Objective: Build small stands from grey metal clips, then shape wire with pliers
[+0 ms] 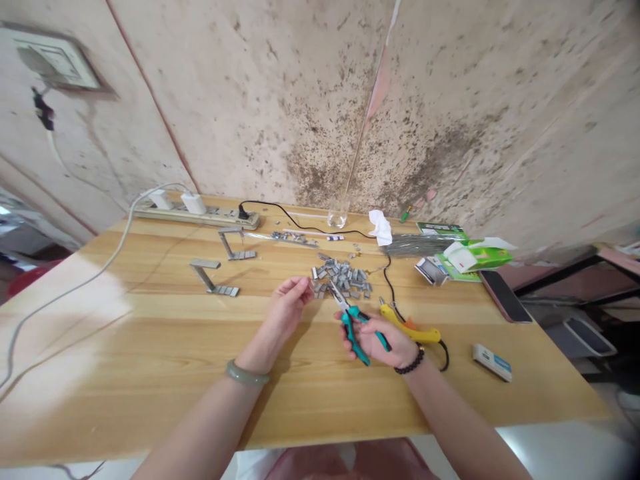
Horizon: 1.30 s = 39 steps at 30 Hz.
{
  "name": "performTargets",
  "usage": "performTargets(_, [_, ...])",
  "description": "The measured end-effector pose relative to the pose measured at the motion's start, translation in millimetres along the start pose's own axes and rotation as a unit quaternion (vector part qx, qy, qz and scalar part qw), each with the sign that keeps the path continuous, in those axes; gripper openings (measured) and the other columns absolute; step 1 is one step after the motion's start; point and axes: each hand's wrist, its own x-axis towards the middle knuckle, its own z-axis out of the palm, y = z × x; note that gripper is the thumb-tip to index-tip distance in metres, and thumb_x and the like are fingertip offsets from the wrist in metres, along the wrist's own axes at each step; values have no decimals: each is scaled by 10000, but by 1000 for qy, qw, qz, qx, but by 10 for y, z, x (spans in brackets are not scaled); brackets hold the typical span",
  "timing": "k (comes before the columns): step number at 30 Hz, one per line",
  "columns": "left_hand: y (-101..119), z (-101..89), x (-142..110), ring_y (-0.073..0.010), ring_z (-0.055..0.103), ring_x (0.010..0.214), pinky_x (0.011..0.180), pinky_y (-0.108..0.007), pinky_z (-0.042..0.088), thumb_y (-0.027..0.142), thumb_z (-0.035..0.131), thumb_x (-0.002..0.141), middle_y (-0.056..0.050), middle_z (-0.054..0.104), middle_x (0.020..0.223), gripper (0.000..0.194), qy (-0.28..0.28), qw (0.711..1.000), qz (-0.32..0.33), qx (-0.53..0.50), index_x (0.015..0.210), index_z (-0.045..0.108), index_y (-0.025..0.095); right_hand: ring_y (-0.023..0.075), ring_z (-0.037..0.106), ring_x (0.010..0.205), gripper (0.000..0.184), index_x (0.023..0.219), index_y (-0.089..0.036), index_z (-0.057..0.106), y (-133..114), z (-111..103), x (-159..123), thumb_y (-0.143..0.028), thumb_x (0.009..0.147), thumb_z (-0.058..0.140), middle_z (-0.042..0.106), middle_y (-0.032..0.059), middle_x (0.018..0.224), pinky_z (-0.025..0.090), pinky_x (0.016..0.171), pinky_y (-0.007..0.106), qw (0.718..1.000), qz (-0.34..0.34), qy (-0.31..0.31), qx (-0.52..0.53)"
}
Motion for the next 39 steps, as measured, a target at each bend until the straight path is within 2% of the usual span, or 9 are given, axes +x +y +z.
performTargets(4, [22,4,1,-86,558,600,568,-192,447,275,825,608,-4,626,630,207,5,999,-29,-28,649,682,131,157,594,736,374,1051,-158,551,140,31,-9,-174,680,594,629,74,942,456,612,290,999,16,-33,12])
performTargets(9, [2,17,-13,-84,558,610,571,-190,448,259,823,608,-1,622,643,209,6,998,-53,-36,621,661,127,152,593,727,366,1035,-156,562,183,116,-29,-190,676,625,626,75,939,457,630,300,998,17,-64,24])
performTargets(17, [-42,25,-60,-92,568,611,556,-194,441,276,823,612,-2,645,662,211,4,996,-88,-28,648,672,133,176,618,781,416,1068,-153,579,195,128,-34,-193,660,652,629,69,918,476,669,319,997,0,-63,33])
performTargets(24, [-36,77,-97,-108,571,677,632,-217,476,264,816,629,0,615,670,197,-6,995,-92,-42,641,671,131,182,622,801,464,1119,-144,569,195,150,-55,-194,664,644,634,75,926,471,688,326,997,21,-61,34])
performTargets(31, [-46,76,-106,-96,565,629,595,-203,461,263,807,643,-5,631,665,184,-12,994,-99,-44,661,678,133,158,578,760,404,1071,-170,573,200,156,-47,-206,675,647,605,50,904,445,643,305,998,9,-51,37])
performTargets(39, [-42,88,-100,-96,574,624,580,-198,454,253,828,607,-3,638,661,200,5,993,-102,-54,653,676,132,132,546,719,408,1090,-154,564,207,130,-45,-213,697,657,596,71,942,422,599,269,997,6,-62,39])
